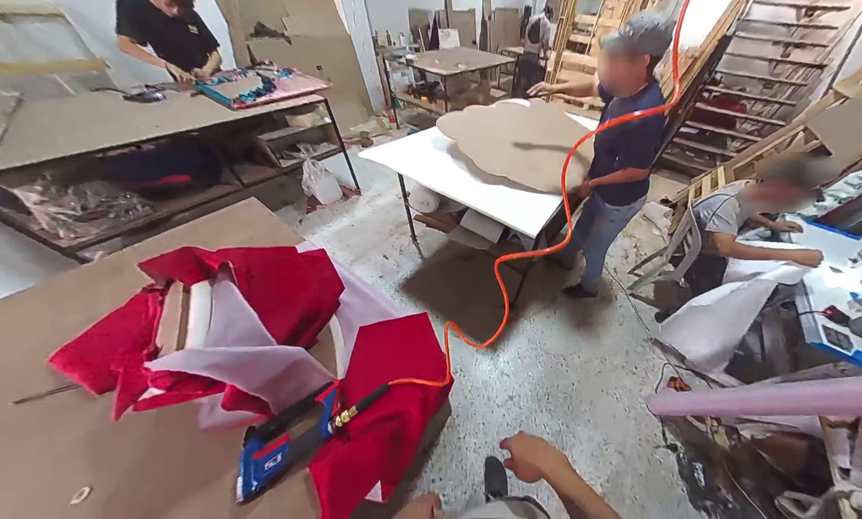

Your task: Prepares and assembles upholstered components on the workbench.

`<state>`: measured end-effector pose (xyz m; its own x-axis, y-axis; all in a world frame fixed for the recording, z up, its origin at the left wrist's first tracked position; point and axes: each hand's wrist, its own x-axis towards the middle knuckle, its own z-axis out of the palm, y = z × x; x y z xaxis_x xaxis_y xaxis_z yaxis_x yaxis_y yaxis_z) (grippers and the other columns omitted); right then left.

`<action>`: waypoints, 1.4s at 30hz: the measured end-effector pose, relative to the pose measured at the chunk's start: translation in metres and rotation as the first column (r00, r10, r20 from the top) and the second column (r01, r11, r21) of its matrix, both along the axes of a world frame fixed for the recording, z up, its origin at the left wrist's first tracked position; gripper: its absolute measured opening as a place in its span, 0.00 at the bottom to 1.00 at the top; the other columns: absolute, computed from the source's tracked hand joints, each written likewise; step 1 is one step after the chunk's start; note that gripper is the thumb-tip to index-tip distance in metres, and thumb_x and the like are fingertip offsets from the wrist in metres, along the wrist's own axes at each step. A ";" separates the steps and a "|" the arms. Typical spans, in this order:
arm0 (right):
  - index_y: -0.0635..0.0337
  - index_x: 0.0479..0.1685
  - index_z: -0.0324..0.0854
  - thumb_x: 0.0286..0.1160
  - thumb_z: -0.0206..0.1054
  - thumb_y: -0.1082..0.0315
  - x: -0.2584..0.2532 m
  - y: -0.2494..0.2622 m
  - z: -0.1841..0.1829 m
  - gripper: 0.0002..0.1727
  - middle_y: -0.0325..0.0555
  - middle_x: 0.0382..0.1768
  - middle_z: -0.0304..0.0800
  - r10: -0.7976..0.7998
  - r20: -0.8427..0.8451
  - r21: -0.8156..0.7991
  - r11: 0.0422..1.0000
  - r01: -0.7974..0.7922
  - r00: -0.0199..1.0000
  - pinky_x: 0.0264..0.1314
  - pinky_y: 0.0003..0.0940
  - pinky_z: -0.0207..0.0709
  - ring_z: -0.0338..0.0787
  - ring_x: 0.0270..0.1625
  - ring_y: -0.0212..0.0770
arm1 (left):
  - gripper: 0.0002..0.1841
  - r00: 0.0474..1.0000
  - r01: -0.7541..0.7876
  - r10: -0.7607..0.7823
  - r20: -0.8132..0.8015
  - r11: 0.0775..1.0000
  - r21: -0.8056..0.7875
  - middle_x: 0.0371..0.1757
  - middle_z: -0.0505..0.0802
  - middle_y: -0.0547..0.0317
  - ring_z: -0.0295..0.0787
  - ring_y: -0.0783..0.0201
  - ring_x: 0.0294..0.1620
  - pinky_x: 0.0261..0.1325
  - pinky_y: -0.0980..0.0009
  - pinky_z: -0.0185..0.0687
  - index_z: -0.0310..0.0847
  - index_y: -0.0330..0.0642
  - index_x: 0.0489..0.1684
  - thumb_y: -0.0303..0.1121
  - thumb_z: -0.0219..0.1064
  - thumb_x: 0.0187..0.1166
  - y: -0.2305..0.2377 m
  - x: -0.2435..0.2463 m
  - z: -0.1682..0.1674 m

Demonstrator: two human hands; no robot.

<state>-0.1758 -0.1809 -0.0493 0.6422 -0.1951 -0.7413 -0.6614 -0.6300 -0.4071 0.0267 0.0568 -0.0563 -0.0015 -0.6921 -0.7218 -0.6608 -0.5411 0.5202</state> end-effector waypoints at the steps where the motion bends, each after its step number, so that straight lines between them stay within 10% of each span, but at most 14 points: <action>1: 0.55 0.79 0.77 0.87 0.59 0.53 -0.001 0.002 0.000 0.27 0.63 0.65 0.88 -0.011 -0.013 0.011 1.000 0.011 1.000 0.69 0.70 0.76 0.87 0.69 0.64 | 0.28 1.000 -0.013 0.013 -0.002 1.000 0.011 0.65 0.91 0.41 0.87 0.44 0.70 0.76 0.40 0.76 0.80 0.40 0.73 0.53 0.55 0.89 0.004 -0.001 -0.003; 42: 0.55 0.79 0.77 0.87 0.58 0.53 -0.035 -0.010 -0.001 0.26 0.62 0.63 0.89 -0.070 -0.031 0.019 0.997 0.070 0.997 0.68 0.68 0.78 0.88 0.68 0.63 | 0.26 0.998 0.043 -0.046 0.043 0.997 0.059 0.65 0.91 0.45 0.87 0.48 0.70 0.76 0.44 0.77 0.82 0.42 0.70 0.53 0.53 0.90 -0.018 -0.010 -0.005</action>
<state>-0.2107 -0.1906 -0.0507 0.6044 -0.2239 -0.7646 -0.7158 -0.5738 -0.3979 0.0164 0.0388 -0.0612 0.0010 -0.6491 -0.7607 -0.7065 -0.5388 0.4588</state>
